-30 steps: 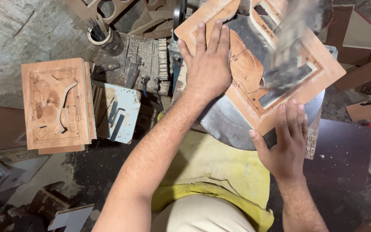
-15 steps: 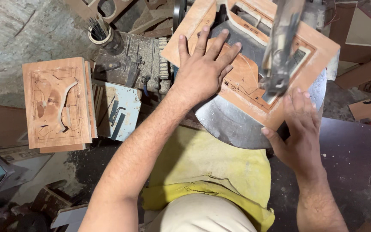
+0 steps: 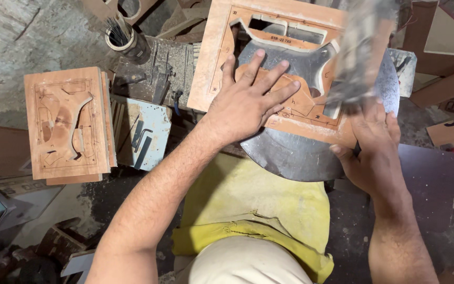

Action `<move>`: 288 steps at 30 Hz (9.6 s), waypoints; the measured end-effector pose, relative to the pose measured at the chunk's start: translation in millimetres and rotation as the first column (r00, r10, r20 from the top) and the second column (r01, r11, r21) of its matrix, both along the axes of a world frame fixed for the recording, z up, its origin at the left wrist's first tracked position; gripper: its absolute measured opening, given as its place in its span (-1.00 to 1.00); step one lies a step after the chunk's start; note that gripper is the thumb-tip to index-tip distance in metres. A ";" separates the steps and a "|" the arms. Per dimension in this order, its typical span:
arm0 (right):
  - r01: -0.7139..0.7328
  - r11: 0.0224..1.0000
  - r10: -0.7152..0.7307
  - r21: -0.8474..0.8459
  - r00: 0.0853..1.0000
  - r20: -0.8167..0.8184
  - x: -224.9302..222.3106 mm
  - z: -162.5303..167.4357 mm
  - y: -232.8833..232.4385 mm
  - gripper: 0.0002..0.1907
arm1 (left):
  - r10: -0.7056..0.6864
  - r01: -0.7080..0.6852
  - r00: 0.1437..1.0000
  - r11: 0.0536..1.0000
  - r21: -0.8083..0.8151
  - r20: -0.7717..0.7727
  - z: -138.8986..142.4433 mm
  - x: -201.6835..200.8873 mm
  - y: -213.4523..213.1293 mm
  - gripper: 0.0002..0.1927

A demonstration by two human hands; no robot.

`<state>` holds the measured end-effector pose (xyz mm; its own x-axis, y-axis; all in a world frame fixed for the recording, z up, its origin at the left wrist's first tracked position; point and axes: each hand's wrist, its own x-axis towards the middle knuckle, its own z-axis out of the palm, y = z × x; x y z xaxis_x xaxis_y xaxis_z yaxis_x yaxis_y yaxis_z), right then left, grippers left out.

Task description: The person uses a band saw to cut a rectangular wooden board along marked outlines, then removes the cut pieces and sets them aside. The person continues cutting additional small wooden pieces on the same machine.

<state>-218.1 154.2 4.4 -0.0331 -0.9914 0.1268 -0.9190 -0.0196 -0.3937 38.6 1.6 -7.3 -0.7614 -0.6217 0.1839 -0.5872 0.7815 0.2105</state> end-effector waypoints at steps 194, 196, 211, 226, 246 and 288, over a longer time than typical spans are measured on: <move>0.101 0.949 -0.087 0.299 0.994 -0.059 6.7 0.3 -85.1 -0.51 | 0.102 -0.061 0.990 0.936 0.346 -0.100 18.8 -47.2 85.5 -0.31; 0.125 0.941 -0.081 0.315 0.986 -0.149 7.8 0.7 -83.7 -0.49 | 0.107 -0.063 0.988 0.936 0.347 -0.109 17.6 -47.7 84.1 -0.33; 0.008 1.000 -0.006 0.028 0.996 -0.090 -3.8 -17.3 -84.7 -0.48 | 0.087 -0.050 0.992 0.931 0.362 -0.086 18.3 -49.9 72.2 -0.39; 0.083 0.997 -0.083 0.011 0.994 0.075 -1.2 -21.3 -85.5 -0.51 | 0.084 -0.040 0.991 0.930 0.366 -0.105 16.3 -50.1 63.1 -0.42; 0.290 0.916 -0.167 -0.278 0.903 0.395 -32.1 -31.3 -69.1 -0.50 | 0.029 -0.032 0.999 0.925 0.379 0.015 20.6 -49.3 57.6 -0.39; -0.015 0.997 0.016 -0.076 1.000 0.013 93.7 6.4 61.1 0.03 | 0.730 -0.296 0.614 0.566 0.770 -0.300 -21.7 88.6 87.4 -0.14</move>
